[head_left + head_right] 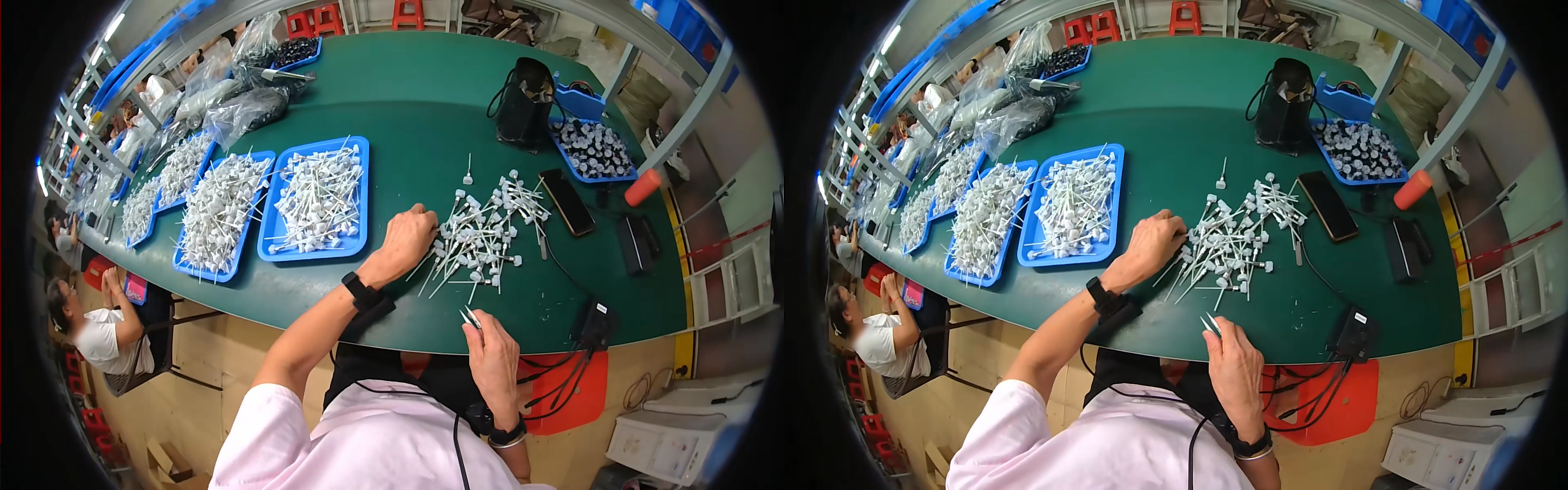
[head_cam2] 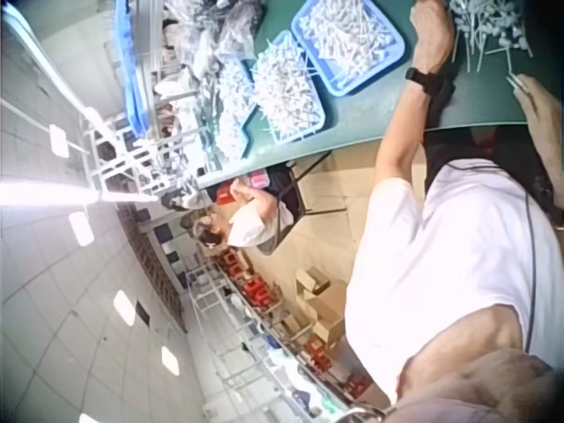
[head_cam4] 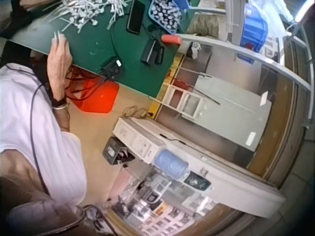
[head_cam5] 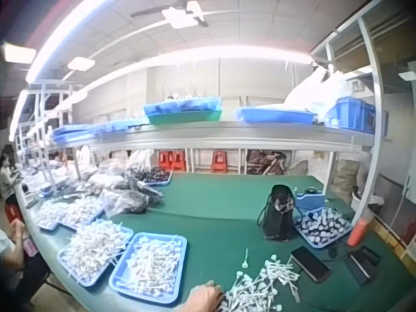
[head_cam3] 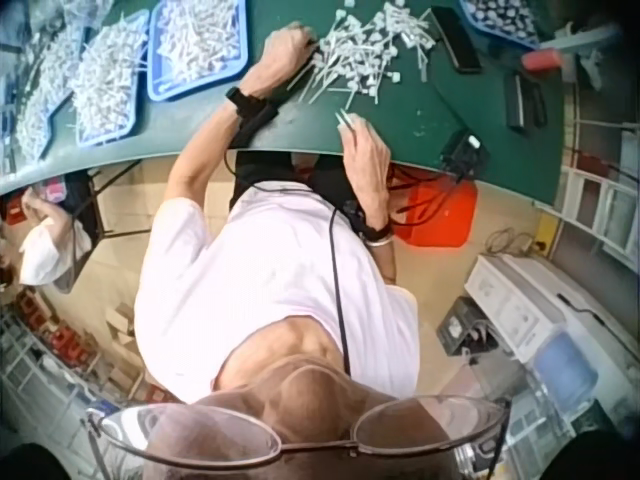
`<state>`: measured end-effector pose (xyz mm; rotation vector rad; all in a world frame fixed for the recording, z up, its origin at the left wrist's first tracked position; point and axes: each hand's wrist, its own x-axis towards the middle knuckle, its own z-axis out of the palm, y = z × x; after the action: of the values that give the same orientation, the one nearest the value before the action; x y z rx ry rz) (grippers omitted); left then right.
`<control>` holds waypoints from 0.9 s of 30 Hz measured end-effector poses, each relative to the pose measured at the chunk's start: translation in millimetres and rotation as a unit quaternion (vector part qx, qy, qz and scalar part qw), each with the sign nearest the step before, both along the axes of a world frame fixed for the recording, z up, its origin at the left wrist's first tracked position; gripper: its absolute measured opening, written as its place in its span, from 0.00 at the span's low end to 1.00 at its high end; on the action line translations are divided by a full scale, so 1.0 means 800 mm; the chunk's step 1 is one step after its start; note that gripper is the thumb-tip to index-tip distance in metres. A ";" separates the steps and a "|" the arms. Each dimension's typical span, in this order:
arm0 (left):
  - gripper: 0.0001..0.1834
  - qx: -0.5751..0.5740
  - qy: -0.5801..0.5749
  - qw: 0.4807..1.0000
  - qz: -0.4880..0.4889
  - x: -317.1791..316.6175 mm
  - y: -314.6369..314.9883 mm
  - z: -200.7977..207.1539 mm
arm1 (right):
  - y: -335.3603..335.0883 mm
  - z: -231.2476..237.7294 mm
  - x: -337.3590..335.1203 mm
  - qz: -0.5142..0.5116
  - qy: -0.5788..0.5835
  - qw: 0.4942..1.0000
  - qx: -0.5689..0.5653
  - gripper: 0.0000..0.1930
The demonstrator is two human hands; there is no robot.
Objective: Assembling small white plastic components on a production line.
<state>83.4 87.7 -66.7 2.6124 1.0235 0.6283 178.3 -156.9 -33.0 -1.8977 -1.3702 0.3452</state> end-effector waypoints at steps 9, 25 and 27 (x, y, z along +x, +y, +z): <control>0.08 -0.430 -0.237 0.871 -0.010 -0.079 -0.099 0.057 | 0.017 0.042 0.006 0.059 0.049 0.993 0.087 0.08; 0.13 -0.530 -0.389 0.751 -0.057 -0.092 -0.142 0.025 | 0.040 0.039 -0.035 0.101 -0.040 0.993 0.047 0.12; 0.12 -0.541 -0.397 0.740 -0.051 -0.094 -0.140 0.021 | 0.040 0.039 -0.035 0.105 -0.028 0.992 0.056 0.12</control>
<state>8.1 -24.2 -49.6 1.1558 0.6150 0.7025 150.7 -124.6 -2.0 -1.6867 -1.5980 0.3129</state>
